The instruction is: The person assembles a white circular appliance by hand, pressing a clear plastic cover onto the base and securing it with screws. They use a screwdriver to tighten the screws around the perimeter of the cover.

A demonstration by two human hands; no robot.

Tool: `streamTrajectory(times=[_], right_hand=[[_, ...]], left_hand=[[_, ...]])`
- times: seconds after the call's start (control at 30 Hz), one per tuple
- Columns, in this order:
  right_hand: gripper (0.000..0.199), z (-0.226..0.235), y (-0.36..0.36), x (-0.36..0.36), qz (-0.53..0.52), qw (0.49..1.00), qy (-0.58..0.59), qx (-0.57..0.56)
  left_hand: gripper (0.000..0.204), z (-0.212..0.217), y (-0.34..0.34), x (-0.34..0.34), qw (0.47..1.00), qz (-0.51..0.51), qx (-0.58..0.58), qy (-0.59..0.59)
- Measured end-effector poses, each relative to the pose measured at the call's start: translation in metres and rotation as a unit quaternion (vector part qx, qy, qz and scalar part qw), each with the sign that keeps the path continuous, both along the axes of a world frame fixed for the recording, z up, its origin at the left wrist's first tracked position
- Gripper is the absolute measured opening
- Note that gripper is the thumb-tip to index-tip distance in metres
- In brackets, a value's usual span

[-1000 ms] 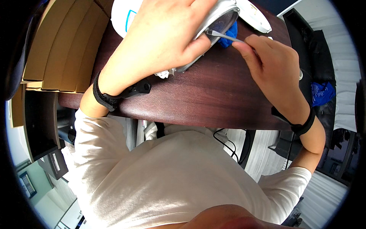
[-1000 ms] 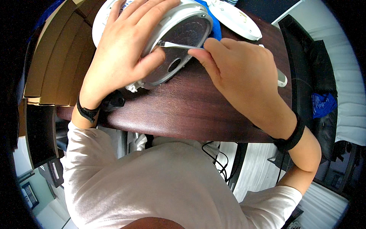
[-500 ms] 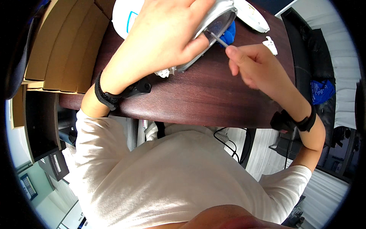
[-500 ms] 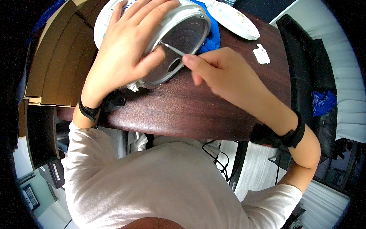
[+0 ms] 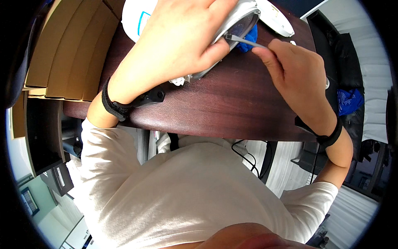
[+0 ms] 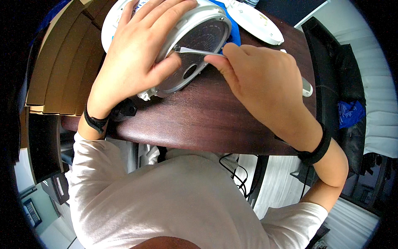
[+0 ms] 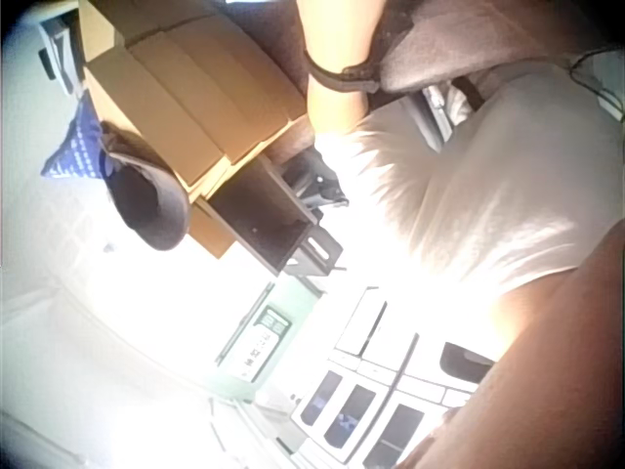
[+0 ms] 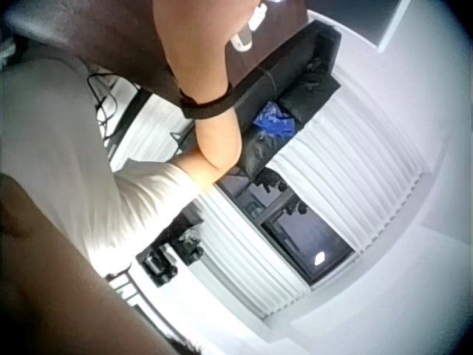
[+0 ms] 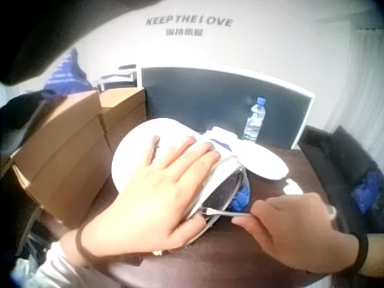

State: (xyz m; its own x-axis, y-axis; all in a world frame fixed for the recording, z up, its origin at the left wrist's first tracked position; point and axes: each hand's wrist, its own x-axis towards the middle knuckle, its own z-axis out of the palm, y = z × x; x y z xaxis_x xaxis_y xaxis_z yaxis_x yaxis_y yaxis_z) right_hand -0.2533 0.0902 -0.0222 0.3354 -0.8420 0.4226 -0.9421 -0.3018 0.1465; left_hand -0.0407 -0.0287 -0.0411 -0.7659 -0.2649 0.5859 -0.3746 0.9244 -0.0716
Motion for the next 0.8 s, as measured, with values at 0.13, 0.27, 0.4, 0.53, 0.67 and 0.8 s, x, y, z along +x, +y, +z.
streamTrajectory(times=[0.13,0.27,0.4,0.53,0.67,0.8], right_hand=[[0.04,0.0,0.0,0.002,0.01,1.0,0.015,-0.025],[0.041,0.0,0.001,0.002,-0.002,1.0,0.012,-0.017],[0.041,0.001,0.001,-0.001,-0.009,1.0,0.021,-0.012],[0.042,-0.002,-0.001,0.001,-0.002,1.0,0.004,-0.003],[0.048,-0.001,-0.004,0.007,-0.018,0.975,-0.166,0.144],[0.052,0.009,-0.005,0.002,-0.139,0.705,-0.477,0.506]], left_hand=[[0.074,0.0,0.0,0.0,1.0,0.001,0.001,-0.003],[0.074,0.0,0.001,0.0,1.0,0.006,0.001,-0.008],[0.074,0.003,0.002,0.0,1.0,0.016,0.007,-0.02],[0.074,0.006,0.004,0.0,0.997,0.04,0.034,-0.055],[0.074,0.007,0.007,-0.001,0.999,0.022,0.027,-0.023],[0.074,0.008,0.008,0.0,0.999,0.017,0.021,-0.017]])
